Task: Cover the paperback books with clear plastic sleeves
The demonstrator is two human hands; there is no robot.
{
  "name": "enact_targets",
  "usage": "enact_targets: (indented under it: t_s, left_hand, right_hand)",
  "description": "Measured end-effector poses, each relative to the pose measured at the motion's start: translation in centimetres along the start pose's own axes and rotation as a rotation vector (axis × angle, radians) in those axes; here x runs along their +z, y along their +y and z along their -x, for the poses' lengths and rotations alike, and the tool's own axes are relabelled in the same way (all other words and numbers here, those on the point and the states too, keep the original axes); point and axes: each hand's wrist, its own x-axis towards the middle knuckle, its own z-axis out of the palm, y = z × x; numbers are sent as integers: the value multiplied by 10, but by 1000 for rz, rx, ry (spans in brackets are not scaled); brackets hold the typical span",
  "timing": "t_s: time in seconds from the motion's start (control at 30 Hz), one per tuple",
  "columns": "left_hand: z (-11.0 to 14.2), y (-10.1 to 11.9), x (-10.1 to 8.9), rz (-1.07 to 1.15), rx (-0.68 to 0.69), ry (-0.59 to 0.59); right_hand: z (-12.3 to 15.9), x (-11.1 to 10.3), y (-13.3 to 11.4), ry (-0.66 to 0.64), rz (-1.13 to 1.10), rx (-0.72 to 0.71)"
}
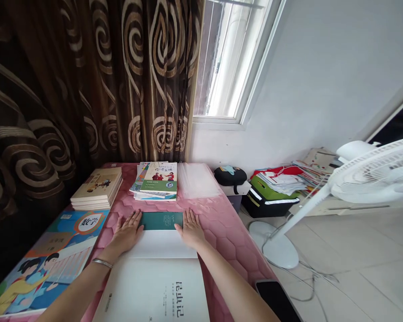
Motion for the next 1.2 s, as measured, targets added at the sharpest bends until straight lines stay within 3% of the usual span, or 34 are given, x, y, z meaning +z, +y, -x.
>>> enact_targets:
  t_s: [0.1,0.2,0.33,0.43,0.67,0.8,1.0,1.1,1.2]
  left_hand:
    - [2,-9,-3,-82,-114,17]
    - [1,12,-7,-140,-172,5]
    - [-4,64,-2,-46,68,-65]
    - [-8,86,4,38,203,-89]
    - [-13,56,7,111,207,-48]
    - [-14,50,9,98,196,-34]
    - [-12,52,8,68,222,-58]
    - [-13,53,6,65,219,-69]
    - [-12,48,5,71,196,-59]
  right_hand:
    - [0,3,6,13,4,-4]
    - [0,4,3,13,19,-1]
    - [0,4,0,21,63,8]
    - [1,7,2,27,74,1]
    - [-2,1,1,-33,84,19]
    - [-7,-14,-31,-101,50,54]
    - [-15,-4,-86,-120,-199,-201]
    - [-17,3,-81,-96,-158,-200]
    - [-14,2,-54,-64,-85,-137]
